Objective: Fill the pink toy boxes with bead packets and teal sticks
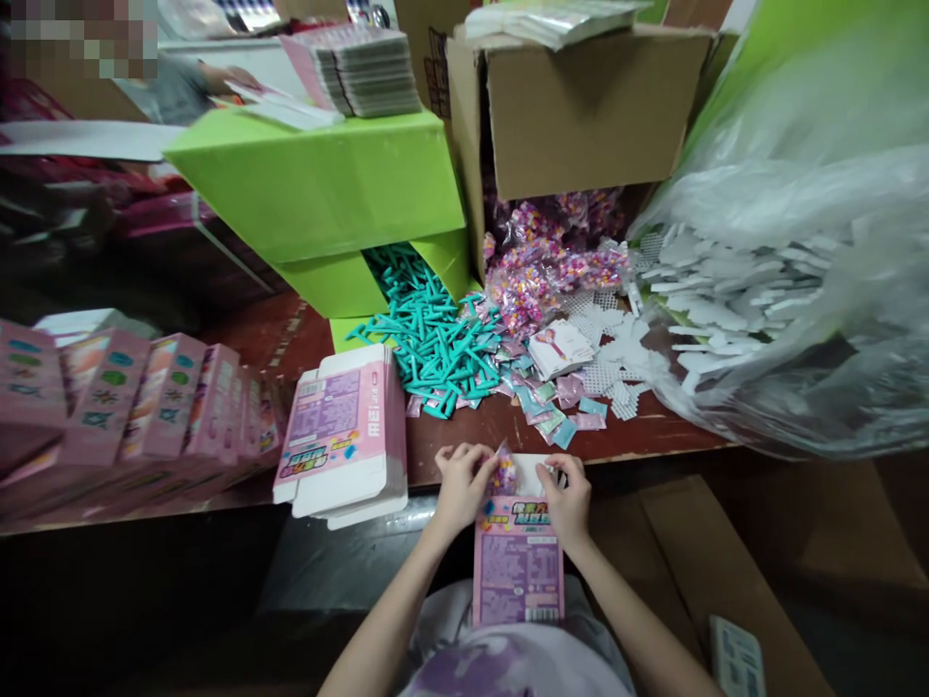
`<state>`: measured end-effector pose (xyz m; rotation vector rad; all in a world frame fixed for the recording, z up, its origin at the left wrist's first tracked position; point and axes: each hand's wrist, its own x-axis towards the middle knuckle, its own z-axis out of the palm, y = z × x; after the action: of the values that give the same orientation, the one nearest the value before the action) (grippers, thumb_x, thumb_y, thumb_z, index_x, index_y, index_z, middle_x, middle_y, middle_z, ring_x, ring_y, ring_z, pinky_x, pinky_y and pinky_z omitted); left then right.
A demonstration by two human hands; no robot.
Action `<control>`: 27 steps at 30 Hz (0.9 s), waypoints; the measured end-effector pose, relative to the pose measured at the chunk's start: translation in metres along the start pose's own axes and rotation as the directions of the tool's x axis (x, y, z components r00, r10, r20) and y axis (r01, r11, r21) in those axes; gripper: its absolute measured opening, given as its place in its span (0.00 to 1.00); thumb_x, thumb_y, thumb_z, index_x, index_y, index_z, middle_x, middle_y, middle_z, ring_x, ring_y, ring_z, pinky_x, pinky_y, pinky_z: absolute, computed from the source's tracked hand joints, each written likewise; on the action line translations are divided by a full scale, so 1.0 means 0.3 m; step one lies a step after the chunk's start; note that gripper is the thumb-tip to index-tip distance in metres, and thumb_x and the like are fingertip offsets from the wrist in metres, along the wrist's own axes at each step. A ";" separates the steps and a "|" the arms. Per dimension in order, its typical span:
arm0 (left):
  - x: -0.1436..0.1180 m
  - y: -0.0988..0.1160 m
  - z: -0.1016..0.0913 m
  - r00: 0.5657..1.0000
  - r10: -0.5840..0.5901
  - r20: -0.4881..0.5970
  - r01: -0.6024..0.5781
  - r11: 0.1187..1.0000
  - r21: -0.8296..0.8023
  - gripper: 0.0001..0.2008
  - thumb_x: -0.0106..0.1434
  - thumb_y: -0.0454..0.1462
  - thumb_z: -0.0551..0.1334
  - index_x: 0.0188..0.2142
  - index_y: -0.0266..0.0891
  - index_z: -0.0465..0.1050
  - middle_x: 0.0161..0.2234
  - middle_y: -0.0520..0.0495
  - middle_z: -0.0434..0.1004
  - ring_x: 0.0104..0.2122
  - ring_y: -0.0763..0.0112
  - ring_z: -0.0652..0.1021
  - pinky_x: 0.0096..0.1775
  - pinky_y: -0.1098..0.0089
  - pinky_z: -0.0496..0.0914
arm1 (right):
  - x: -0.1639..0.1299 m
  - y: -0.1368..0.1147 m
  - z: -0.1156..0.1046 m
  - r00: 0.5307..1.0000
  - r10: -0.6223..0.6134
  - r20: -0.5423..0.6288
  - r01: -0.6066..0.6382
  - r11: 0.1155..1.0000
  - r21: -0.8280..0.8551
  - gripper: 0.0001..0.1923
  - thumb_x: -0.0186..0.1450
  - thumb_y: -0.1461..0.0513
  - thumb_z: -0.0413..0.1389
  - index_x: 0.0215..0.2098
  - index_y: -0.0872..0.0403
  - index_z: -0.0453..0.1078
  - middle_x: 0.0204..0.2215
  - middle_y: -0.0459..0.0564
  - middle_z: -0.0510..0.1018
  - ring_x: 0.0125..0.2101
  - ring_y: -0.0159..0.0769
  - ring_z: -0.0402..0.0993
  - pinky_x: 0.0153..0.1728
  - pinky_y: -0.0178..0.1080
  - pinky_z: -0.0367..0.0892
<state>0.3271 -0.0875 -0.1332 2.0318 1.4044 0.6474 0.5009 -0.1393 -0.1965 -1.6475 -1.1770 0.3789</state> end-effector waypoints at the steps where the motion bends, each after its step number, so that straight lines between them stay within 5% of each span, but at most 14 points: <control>1: -0.003 0.004 -0.005 1.000 0.012 -0.019 -0.012 1.000 0.021 0.13 0.66 0.44 0.54 0.34 0.43 0.75 0.31 0.49 0.75 0.38 0.66 0.72 0.53 0.50 0.50 | 0.000 -0.002 0.004 0.999 0.020 -0.029 -0.020 1.000 -0.002 0.10 0.62 0.55 0.57 0.30 0.53 0.69 0.34 0.52 0.71 0.37 0.41 0.67 0.43 0.46 0.62; 5: -0.035 0.010 0.026 0.975 0.194 0.105 -0.210 0.960 0.185 0.13 0.63 0.46 0.58 0.34 0.43 0.77 0.31 0.44 0.78 0.42 0.58 0.70 0.52 0.46 0.50 | -0.018 0.009 0.024 0.993 -0.107 0.041 0.111 0.988 -0.107 0.13 0.62 0.56 0.56 0.23 0.53 0.71 0.44 0.56 0.67 0.47 0.46 0.61 0.48 0.50 0.59; 9: -0.052 -0.001 0.075 0.972 0.197 0.131 -0.232 0.907 0.351 0.15 0.65 0.43 0.55 0.31 0.39 0.77 0.28 0.38 0.78 0.41 0.53 0.71 0.51 0.44 0.52 | -0.062 0.023 0.038 0.963 -0.194 0.188 0.224 0.962 -0.154 0.12 0.63 0.60 0.54 0.23 0.53 0.72 0.49 0.55 0.66 0.50 0.46 0.58 0.52 0.52 0.58; 15: -0.012 -0.018 0.083 0.969 0.185 0.165 -0.233 0.906 0.354 0.16 0.66 0.42 0.53 0.33 0.38 0.76 0.25 0.40 0.77 0.36 0.56 0.74 0.51 0.45 0.54 | -0.083 -0.019 0.020 0.984 -0.155 0.087 0.166 0.977 -0.137 0.12 0.62 0.63 0.54 0.20 0.54 0.69 0.51 0.54 0.65 0.51 0.47 0.57 0.51 0.53 0.59; 18: -0.019 -0.014 0.086 0.983 0.161 0.093 -0.178 0.959 0.220 0.14 0.66 0.43 0.53 0.37 0.41 0.75 0.30 0.46 0.77 0.35 0.63 0.74 0.51 0.49 0.54 | -0.074 -0.054 -0.012 0.989 -0.144 0.040 0.147 0.986 -0.078 0.15 0.61 0.63 0.54 0.17 0.55 0.65 0.49 0.54 0.67 0.50 0.46 0.60 0.50 0.51 0.60; 21: -0.056 -0.006 0.081 0.985 0.170 -0.032 -0.155 0.951 0.268 0.15 0.63 0.46 0.57 0.28 0.43 0.77 0.32 0.44 0.76 0.40 0.57 0.71 0.51 0.44 0.50 | -0.085 -0.070 -0.038 0.991 -0.126 0.037 0.127 0.992 -0.014 0.17 0.62 0.62 0.54 0.16 0.55 0.62 0.46 0.54 0.68 0.48 0.44 0.62 0.49 0.49 0.61; 25: -0.103 -0.022 0.064 0.963 0.261 -0.070 -0.230 0.926 0.299 0.16 0.62 0.44 0.58 0.23 0.44 0.78 0.39 0.43 0.75 0.45 0.53 0.67 0.49 0.46 0.53 | -0.114 -0.068 -0.031 0.993 0.113 -0.018 -0.105 0.961 0.256 0.07 0.60 0.57 0.56 0.29 0.53 0.69 0.50 0.54 0.66 0.50 0.44 0.64 0.51 0.47 0.60; 27: -0.113 -0.043 0.061 0.947 0.298 -0.122 -0.266 0.937 0.227 0.18 0.63 0.40 0.56 0.19 0.44 0.76 0.40 0.45 0.75 0.46 0.55 0.66 0.49 0.48 0.54 | -0.116 -0.079 -0.016 0.938 0.325 0.121 -0.341 0.800 0.494 0.16 0.61 0.51 0.54 0.43 0.50 0.69 0.52 0.54 0.67 0.49 0.44 0.66 0.50 0.46 0.62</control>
<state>0.3199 -0.1193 -0.1574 2.4250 1.3219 0.8250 0.4760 -0.1712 -0.1842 -1.3686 -0.7097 0.8671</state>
